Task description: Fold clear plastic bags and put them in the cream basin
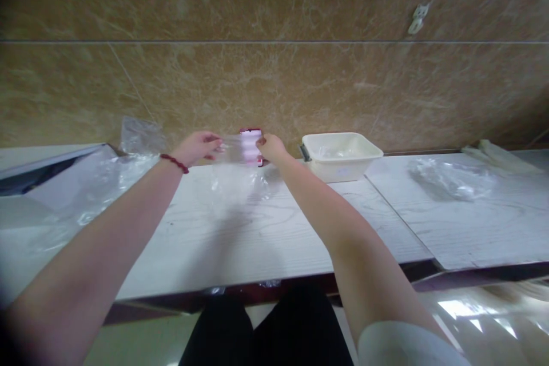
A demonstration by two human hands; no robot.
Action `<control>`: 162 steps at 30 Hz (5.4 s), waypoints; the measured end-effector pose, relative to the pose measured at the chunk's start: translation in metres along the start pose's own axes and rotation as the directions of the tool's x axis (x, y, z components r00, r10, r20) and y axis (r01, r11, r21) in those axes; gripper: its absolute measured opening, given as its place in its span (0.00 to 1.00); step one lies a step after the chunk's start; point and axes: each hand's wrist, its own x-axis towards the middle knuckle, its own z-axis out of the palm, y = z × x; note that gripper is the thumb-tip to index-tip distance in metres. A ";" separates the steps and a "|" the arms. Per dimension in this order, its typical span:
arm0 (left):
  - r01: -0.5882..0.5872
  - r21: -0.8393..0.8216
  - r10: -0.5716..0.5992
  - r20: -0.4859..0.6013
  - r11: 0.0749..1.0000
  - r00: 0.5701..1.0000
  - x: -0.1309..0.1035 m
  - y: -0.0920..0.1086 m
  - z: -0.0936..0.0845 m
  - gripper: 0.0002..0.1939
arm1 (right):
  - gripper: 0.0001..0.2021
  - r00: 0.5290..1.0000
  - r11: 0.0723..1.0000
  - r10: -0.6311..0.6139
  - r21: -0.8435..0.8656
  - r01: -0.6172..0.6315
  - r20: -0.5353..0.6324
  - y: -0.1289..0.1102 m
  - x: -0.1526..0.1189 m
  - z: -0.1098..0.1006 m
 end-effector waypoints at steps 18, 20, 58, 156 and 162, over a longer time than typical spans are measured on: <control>-0.484 0.343 0.527 -0.038 0.805 0.849 -0.032 -0.064 0.016 0.12 | 0.08 0.871 0.814 -0.490 -0.342 0.469 0.029 0.027 -0.040 -0.011; -0.492 0.354 0.521 0.014 0.796 0.853 -0.046 -0.085 0.027 0.11 | 0.08 0.868 0.798 -0.487 -0.354 0.487 0.097 0.047 -0.056 -0.010; -0.486 0.614 0.336 0.351 0.622 0.874 -0.091 -0.111 0.096 0.20 | 0.18 0.921 0.725 -0.143 -0.595 0.346 0.362 0.079 -0.121 0.031; 0.123 0.688 0.010 -0.187 0.715 0.982 -0.033 -0.160 0.050 0.12 | 0.33 0.858 0.571 0.092 -0.733 0.370 0.505 0.069 -0.146 0.106; 0.047 0.452 0.028 -0.158 0.891 0.987 -0.032 -0.156 0.053 0.12 | 0.34 0.859 0.600 0.081 -0.713 0.363 0.506 0.071 -0.145 0.107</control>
